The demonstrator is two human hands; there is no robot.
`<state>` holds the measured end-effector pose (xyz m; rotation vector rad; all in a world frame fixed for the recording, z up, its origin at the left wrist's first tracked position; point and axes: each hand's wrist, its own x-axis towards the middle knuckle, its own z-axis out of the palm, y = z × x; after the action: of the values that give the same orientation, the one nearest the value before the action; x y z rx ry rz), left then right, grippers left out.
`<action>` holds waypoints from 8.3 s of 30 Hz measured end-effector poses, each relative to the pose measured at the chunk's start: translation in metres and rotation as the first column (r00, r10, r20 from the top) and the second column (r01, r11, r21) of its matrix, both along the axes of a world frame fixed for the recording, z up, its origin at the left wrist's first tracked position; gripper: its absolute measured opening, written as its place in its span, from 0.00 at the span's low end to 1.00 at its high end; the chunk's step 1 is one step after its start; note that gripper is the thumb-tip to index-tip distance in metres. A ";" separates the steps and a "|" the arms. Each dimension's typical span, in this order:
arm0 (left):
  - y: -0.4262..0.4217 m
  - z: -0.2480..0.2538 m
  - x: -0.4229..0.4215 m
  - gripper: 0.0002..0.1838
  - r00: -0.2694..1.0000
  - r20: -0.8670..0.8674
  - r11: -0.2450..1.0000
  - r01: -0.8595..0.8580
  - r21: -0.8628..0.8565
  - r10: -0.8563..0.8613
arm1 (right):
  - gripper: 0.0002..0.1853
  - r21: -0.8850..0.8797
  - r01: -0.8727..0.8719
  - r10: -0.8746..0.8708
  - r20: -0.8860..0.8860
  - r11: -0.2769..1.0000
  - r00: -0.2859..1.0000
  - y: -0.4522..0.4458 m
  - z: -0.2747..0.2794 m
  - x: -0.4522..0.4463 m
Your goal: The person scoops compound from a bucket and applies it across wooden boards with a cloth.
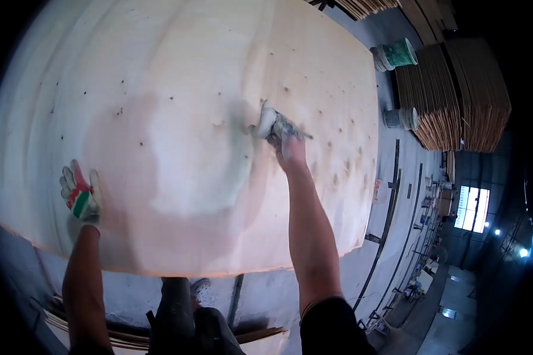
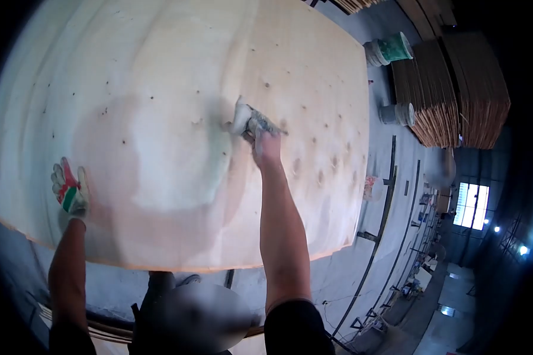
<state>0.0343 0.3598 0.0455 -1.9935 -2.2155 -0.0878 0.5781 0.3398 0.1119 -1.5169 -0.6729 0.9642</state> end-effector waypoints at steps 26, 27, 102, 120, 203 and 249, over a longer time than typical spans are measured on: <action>-0.015 0.007 -0.015 0.42 0.996 -0.046 0.996 -0.073 -0.059 0.070 | 0.13 -0.531 0.084 0.177 0.422 0.843 0.889 -0.317 -0.004 -0.348; -0.016 0.013 -0.013 0.42 0.998 -0.027 0.996 -0.057 -0.072 0.055 | 0.12 -0.441 0.054 0.114 0.347 0.896 0.931 -0.313 0.004 -0.371; 0.340 -0.042 -1.188 0.30 0.991 -0.100 0.995 0.077 -0.065 -0.083 | 0.13 -0.456 0.219 0.303 0.812 0.862 0.499 -0.058 -0.023 -1.088; 0.383 0.040 -1.195 0.36 0.978 0.198 0.988 0.095 -0.123 -0.070 | 0.14 -0.236 0.001 0.034 0.142 0.972 0.989 0.419 0.069 -1.477; 0.359 0.339 -1.458 0.16 0.065 0.686 -0.302 0.865 -0.401 -0.725 | 0.21 0.080 0.904 -0.125 -0.982 0.420 0.145 0.060 0.189 -1.933; 0.234 0.140 -1.227 0.16 -0.892 0.130 0.711 0.250 -0.657 0.433 | 0.25 -0.485 -0.825 0.447 0.831 0.290 -0.331 0.345 -0.002 -1.640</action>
<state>-1.1926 0.5942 0.1859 -0.3559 0.8683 0.9694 -1.0614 0.6850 0.1097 -1.0532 -2.8846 0.4171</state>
